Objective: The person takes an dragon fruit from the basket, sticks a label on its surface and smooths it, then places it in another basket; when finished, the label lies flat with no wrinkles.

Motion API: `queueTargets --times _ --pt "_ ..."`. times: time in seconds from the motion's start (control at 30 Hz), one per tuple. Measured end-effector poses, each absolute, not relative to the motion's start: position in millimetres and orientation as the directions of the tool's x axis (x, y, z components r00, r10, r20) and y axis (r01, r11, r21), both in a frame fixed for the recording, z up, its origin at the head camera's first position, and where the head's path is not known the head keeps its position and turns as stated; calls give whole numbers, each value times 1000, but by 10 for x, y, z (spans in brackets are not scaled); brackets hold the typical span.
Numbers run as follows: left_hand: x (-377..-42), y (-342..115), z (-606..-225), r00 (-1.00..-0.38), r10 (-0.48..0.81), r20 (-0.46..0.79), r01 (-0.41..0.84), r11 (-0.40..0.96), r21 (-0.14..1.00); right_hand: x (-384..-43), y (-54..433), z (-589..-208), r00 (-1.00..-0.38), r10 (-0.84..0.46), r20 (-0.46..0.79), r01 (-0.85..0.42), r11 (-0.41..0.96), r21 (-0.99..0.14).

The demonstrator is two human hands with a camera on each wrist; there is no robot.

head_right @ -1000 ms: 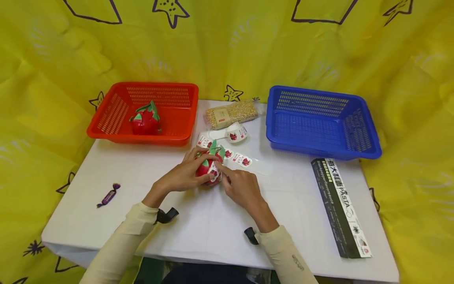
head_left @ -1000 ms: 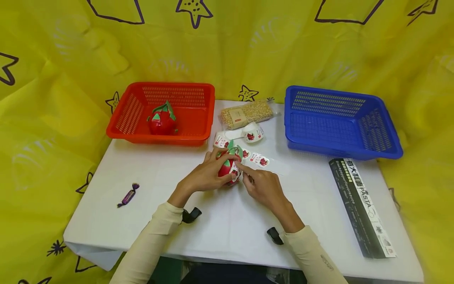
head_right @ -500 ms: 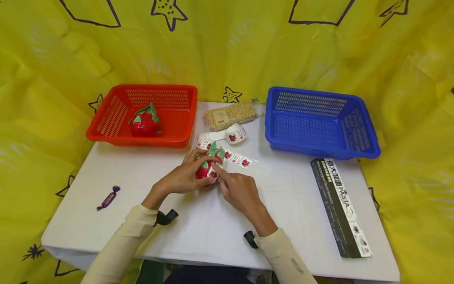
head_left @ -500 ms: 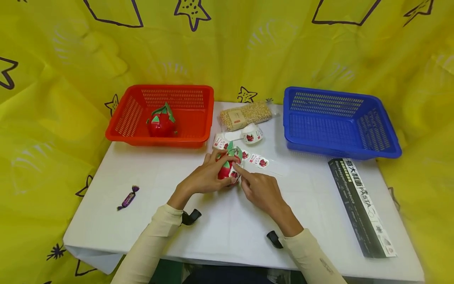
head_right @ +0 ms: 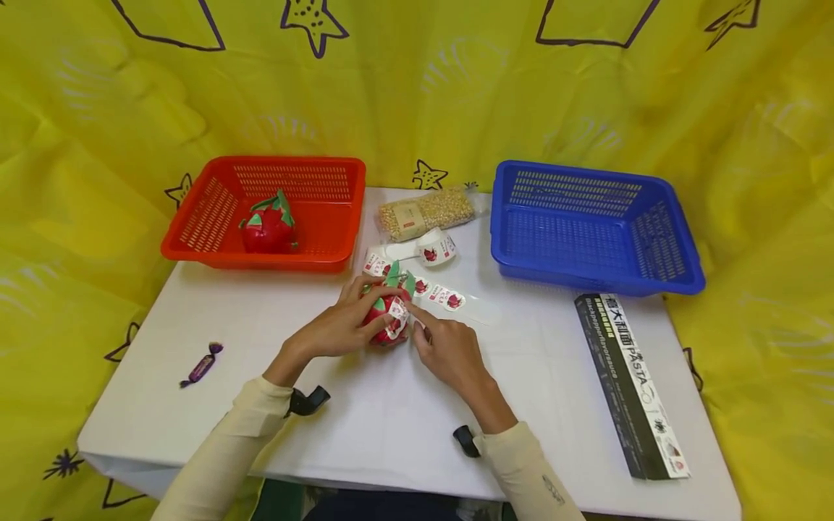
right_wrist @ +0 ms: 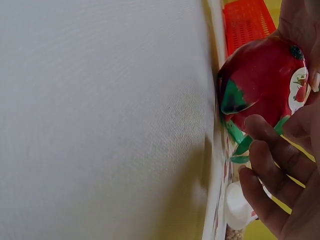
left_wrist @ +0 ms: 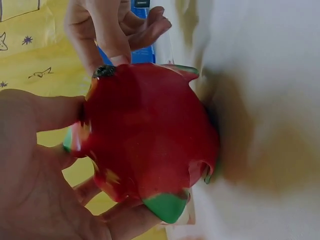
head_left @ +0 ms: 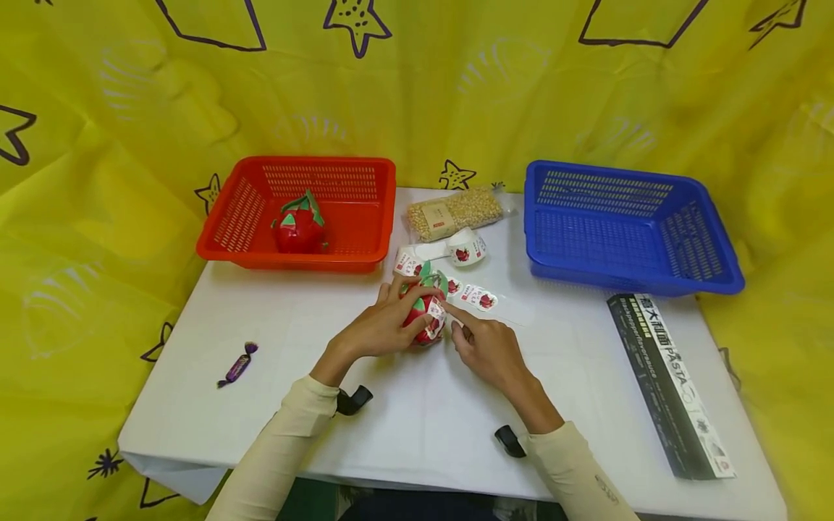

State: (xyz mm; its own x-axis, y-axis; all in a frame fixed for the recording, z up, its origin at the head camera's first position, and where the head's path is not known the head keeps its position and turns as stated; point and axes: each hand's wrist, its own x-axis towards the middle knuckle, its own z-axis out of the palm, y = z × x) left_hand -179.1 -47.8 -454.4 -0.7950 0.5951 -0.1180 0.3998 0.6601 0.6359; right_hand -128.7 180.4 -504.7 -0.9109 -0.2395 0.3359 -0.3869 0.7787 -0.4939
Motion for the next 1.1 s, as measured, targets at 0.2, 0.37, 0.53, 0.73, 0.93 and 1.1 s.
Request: queueTargets --times 0.2,0.37,0.53,0.73,0.93,1.1 --pt "-1821 -510 -4538 -783 607 -138 389 650 653 -1281 1853 -5030 -937 -258 237 -349 722 -598" --pt "-1847 -535 -4516 -778 607 -162 368 649 666 -1296 1875 -5049 -947 -278 160 -313 689 -654" --pt "-1826 -502 -4530 -791 593 -154 374 666 645 -1321 1861 -5097 -947 -278 159 -314 704 -637" --pt "-1790 -422 -4555 -806 576 -140 389 693 607 -1349 1871 -5103 -946 -274 171 -320 725 -609" --pt "-1768 -372 -4577 -833 538 -129 373 719 587 -1294 1905 -5095 -928 -239 285 -365 734 -573" --pt "-1751 -325 -4615 -864 497 -81 368 733 572 -1201 1863 -5116 -849 -263 458 -480 746 -462"
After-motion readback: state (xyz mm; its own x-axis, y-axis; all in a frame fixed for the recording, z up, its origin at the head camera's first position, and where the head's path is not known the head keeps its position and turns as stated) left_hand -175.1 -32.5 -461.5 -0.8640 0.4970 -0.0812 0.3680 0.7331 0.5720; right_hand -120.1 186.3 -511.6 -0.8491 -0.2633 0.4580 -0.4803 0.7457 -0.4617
